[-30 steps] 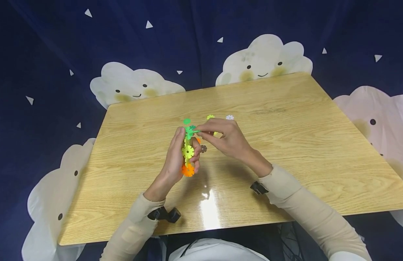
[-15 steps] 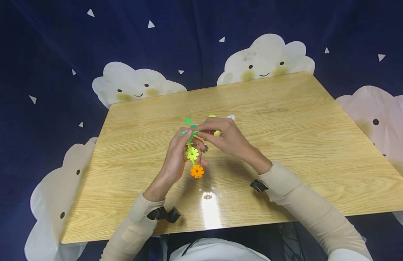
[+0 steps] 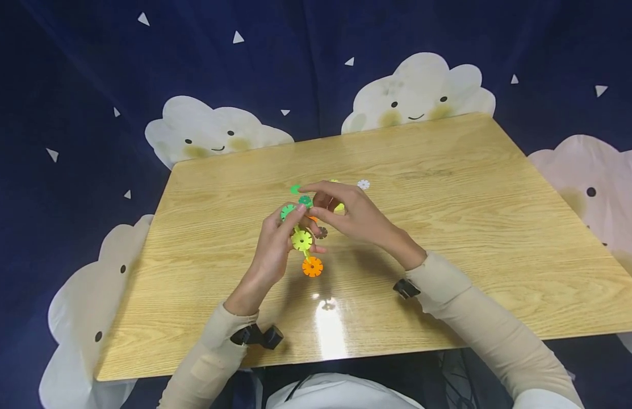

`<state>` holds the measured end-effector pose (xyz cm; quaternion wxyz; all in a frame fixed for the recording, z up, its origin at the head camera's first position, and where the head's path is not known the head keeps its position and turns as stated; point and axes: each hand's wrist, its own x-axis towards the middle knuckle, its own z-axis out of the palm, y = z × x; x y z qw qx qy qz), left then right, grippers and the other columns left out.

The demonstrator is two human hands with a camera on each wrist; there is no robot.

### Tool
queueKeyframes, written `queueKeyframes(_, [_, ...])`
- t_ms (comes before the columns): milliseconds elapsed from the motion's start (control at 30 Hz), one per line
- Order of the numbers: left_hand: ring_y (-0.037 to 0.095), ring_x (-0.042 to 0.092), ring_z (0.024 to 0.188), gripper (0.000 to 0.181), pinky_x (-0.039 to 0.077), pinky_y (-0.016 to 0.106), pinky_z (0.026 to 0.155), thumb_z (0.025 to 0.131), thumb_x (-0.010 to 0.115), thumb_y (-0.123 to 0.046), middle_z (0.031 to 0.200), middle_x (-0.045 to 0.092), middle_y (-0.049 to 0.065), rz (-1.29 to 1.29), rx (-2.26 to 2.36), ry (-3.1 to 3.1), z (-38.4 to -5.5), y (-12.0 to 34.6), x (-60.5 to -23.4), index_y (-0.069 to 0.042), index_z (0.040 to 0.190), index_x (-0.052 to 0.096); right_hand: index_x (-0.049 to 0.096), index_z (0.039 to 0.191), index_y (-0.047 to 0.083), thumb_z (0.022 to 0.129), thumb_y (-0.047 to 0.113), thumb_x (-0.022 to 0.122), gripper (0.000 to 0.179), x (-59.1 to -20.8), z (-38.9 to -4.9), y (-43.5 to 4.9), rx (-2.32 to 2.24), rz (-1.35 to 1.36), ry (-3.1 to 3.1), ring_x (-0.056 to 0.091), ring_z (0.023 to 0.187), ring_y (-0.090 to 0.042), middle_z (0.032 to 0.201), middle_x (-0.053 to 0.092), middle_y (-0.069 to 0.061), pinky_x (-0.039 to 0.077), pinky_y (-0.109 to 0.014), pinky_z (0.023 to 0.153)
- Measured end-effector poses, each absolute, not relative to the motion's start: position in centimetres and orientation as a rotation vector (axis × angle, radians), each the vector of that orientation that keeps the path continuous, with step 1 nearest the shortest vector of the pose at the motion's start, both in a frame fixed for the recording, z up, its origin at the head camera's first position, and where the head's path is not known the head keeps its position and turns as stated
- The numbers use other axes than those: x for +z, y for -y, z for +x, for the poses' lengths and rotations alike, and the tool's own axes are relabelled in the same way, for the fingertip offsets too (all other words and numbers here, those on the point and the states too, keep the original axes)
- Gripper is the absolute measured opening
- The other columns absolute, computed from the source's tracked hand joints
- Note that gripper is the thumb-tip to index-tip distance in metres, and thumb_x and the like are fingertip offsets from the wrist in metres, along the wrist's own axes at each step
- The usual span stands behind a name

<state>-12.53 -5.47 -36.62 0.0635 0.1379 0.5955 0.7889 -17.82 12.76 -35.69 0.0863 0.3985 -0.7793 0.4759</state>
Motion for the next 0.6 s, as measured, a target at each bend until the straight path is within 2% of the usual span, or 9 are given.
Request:
queueKeyframes(67, [0.019, 0.061, 0.072, 0.032, 0.058, 0.053, 0.061, 0.099, 0.055, -0.031, 0.081, 0.059, 0.017, 0.411, 2.383, -1.796, -12.5, 5.5, -36.6, 0.0, 0.109, 0.057, 0.056, 0.134, 0.02, 0.094, 0.014, 0.066, 0.042, -36.3, -18.4, -13.1, 1.452, 1.169, 2.408, 0.062, 0.087, -0.009, 0.094, 0.067, 0.005, 0.054, -0.031, 0.08])
queueKeyframes(167, [0.019, 0.061, 0.07, 0.033, 0.058, 0.053, 0.061, 0.099, 0.056, -0.029, 0.08, 0.059, 0.016, 0.378, 2.389, -1.79, -12.6, 5.4, -36.7, 0.002, 0.109, 0.055, 0.05, 0.138, 0.025, 0.098, 0.02, 0.059, 0.041, -37.1, -19.1, -13.6, 1.546, 1.142, 2.502, 0.062, 0.093, -0.014, 0.1, 0.065, 0.002, 0.054, -0.037, 0.081])
queueKeyframes(300, [0.019, 0.06, 0.066, 0.033, 0.058, 0.053, 0.06, 0.099, 0.056, -0.029, 0.078, 0.058, 0.018, 0.362, 2.403, -1.797, -12.5, 5.4, -36.7, 0.002, 0.107, 0.056, 0.051, 0.136, 0.027, 0.102, 0.028, 0.053, 0.035, -38.4, -20.2, -14.1, 1.598, 1.062, 2.606, 0.063, 0.087, -0.022, 0.101, 0.064, -0.001, 0.054, -0.043, 0.076])
queueKeyframes(400, [0.019, 0.061, 0.068, 0.033, 0.058, 0.053, 0.06, 0.099, 0.055, -0.031, 0.078, 0.058, 0.018, 0.372, 2.408, -1.792, -12.5, 5.5, -36.7, 0.001, 0.107, 0.056, 0.055, 0.132, 0.021, 0.1, 0.027, 0.056, 0.033, -39.3, -20.9, -14.4, 1.48, 1.009, 2.698, 0.062, 0.082, -0.022, 0.1, 0.063, 0.0, 0.054, -0.041, 0.072])
queueKeyframes(533, [0.02, 0.06, 0.069, 0.036, 0.057, 0.054, 0.059, 0.099, 0.054, -0.032, 0.079, 0.057, 0.021, 0.382, 2.415, -1.775, -12.5, 5.6, -36.7, 0.003, 0.108, 0.054, 0.062, 0.122, 0.008, 0.094, 0.015, 0.064, 0.028, -40.2, -21.7, -14.1, 1.29, 1.015, 2.781, 0.061, 0.085, -0.021, 0.099, 0.065, -0.004, 0.052, -0.035, 0.073])
queueKeyframes(600, [0.02, 0.059, 0.068, 0.036, 0.057, 0.054, 0.059, 0.099, 0.054, -0.032, 0.078, 0.057, 0.021, 0.39, 2.416, -1.773, -12.5, 5.6, -36.7, 0.003, 0.108, 0.055, 0.064, 0.117, 0.006, 0.091, 0.011, 0.067, 0.026, -40.7, -22.1, -13.9, 1.236, 1.016, 2.825, 0.062, 0.085, -0.022, 0.098, 0.066, -0.006, 0.052, -0.036, 0.073])
